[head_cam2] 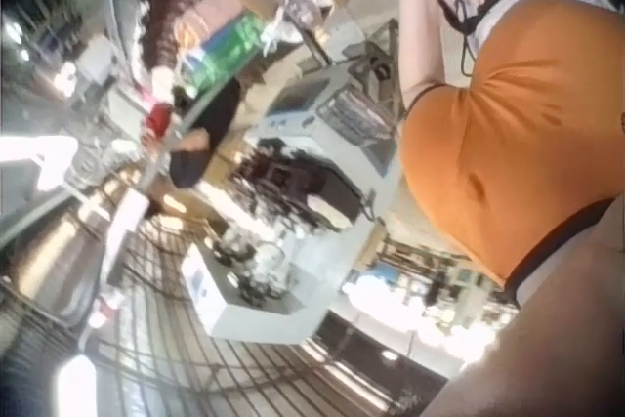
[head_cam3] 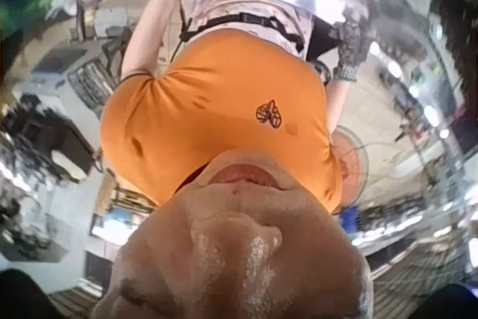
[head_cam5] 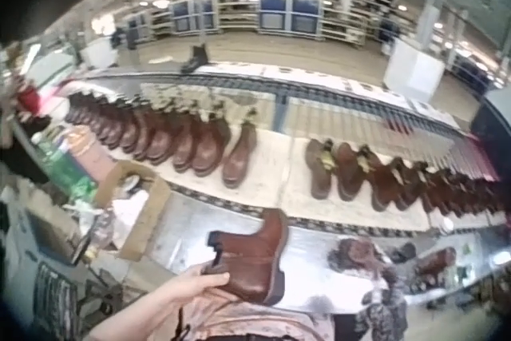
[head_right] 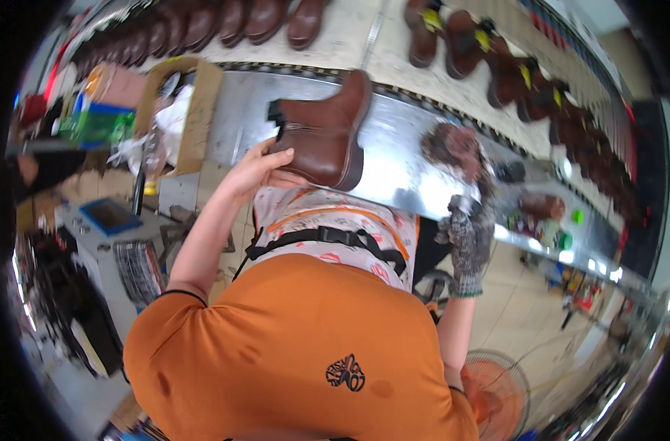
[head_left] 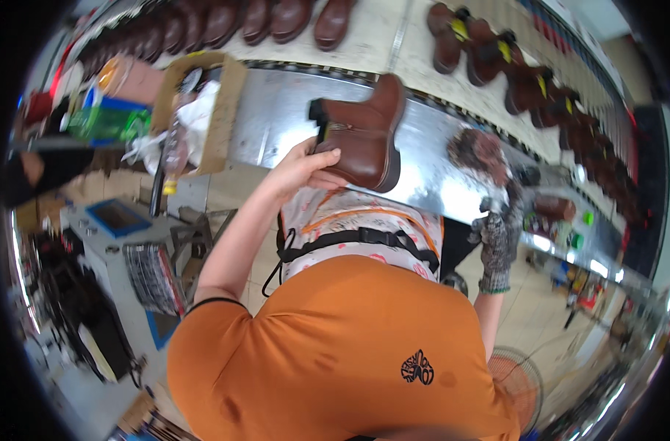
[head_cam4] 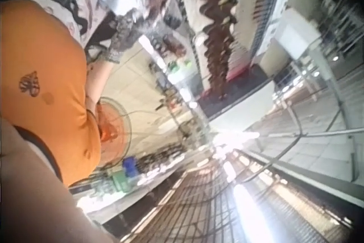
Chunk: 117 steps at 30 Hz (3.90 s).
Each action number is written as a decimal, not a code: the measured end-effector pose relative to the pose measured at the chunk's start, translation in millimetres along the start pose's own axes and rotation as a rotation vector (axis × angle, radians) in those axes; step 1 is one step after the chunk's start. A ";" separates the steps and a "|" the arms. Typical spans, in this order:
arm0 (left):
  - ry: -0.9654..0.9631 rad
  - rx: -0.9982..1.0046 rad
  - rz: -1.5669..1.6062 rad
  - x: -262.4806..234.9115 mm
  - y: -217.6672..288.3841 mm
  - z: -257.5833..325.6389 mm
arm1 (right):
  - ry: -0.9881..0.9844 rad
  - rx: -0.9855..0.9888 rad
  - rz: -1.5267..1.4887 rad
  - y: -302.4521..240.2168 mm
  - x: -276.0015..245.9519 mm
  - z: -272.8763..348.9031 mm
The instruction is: Manually cleaning and finishing brown leather boots on a production line.
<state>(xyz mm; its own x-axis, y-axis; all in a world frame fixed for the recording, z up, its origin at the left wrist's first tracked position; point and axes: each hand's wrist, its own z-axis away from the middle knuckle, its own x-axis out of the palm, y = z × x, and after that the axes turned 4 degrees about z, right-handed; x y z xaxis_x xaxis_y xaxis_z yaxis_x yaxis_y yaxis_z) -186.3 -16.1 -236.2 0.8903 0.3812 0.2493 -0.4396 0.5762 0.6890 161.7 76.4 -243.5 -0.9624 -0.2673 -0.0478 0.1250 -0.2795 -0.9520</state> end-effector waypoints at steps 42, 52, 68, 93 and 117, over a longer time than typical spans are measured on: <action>0.800 0.841 -0.318 -73.2 -35.9 -91.9 | -0.426 -0.227 0.929 -28.7 193.2 -139.3; 0.770 1.087 -0.616 -48.1 -50.5 -112.3 | -0.428 -0.234 0.998 -27.4 192.6 -142.8; 0.825 1.149 -0.707 -49.0 -48.9 -114.5 | -0.357 -0.215 1.009 -11.9 194.3 -150.9; 0.515 1.288 -1.114 -55.2 -36.2 -109.6 | -0.393 -0.210 0.894 2.2 190.5 -162.3; 1.412 0.863 -1.144 -161.5 28.3 50.4 | -0.278 -0.296 0.819 18.7 189.3 -170.4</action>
<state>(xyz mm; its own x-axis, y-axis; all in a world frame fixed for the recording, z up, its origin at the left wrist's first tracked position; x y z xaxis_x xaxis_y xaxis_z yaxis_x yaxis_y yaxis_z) -336.5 -97.8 -222.6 -0.2263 0.5989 -0.7682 0.6973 0.6503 0.3015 -59.2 177.8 -321.9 -0.5029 -0.5011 -0.7043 0.6394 0.3326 -0.6932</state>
